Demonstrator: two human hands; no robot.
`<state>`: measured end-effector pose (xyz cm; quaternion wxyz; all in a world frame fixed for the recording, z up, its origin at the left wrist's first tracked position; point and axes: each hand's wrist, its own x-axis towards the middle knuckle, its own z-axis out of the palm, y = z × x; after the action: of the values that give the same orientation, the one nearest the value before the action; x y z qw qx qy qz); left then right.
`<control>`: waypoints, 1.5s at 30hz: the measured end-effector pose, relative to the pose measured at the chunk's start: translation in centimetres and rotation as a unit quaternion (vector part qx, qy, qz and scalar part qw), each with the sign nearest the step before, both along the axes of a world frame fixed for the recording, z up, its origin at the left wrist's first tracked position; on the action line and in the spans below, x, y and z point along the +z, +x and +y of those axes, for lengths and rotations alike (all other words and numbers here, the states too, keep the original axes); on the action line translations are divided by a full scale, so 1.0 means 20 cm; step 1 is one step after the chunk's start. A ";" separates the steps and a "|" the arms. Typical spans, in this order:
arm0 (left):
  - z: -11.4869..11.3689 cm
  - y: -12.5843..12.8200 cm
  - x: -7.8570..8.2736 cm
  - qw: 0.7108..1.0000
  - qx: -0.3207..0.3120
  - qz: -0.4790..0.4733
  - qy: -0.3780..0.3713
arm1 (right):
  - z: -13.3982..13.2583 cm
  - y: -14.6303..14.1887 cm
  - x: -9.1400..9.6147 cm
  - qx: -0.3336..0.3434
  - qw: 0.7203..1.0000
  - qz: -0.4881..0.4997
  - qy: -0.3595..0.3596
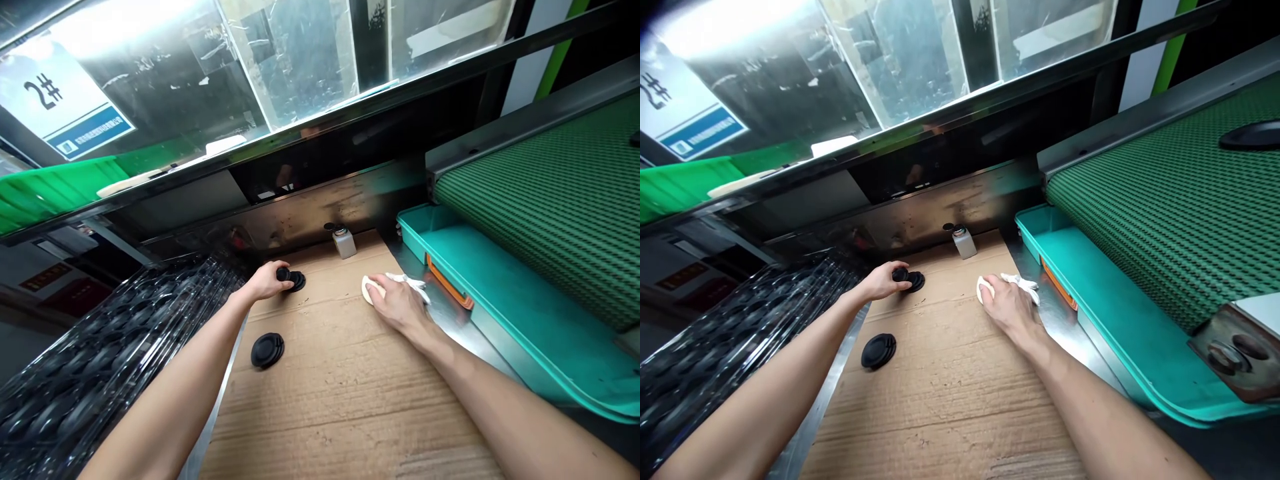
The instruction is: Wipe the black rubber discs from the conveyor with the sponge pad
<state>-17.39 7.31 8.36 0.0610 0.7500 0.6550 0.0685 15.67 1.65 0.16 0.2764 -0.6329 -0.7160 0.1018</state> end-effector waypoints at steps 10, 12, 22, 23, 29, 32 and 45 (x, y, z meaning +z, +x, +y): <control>-0.20 -0.07 -0.02 0.999 0.025 -0.038 -0.020 | -0.01 0.01 0.01 0.007 1.000 0.009 0.000; -0.24 -0.05 -0.01 0.997 0.042 -0.067 -0.024 | -0.01 0.01 0.01 0.002 1.000 0.006 0.003; -0.66 0.24 -0.02 0.625 0.013 -0.750 -0.216 | 0.00 0.01 -0.01 0.005 1.000 0.007 0.006; -0.68 0.26 -0.04 0.593 0.006 -0.772 -0.228 | 0.00 0.01 -0.01 0.008 1.000 0.009 0.004; -0.72 0.33 -0.10 0.517 -0.039 -0.812 -0.268 | 0.00 0.01 -0.01 -0.001 1.000 0.002 -0.026; -0.72 0.34 -0.09 0.510 -0.042 -0.818 -0.263 | 0.00 0.01 -0.01 0.005 1.000 0.006 -0.025; -0.71 0.39 -0.07 0.553 -0.033 -0.797 -0.242 | 0.00 0.01 -0.02 0.005 1.000 0.008 -0.019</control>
<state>-9.66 -6.96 6.90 0.7394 0.3670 0.3054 0.4747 15.82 1.72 -0.25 0.2696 -0.6335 -0.7150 0.1216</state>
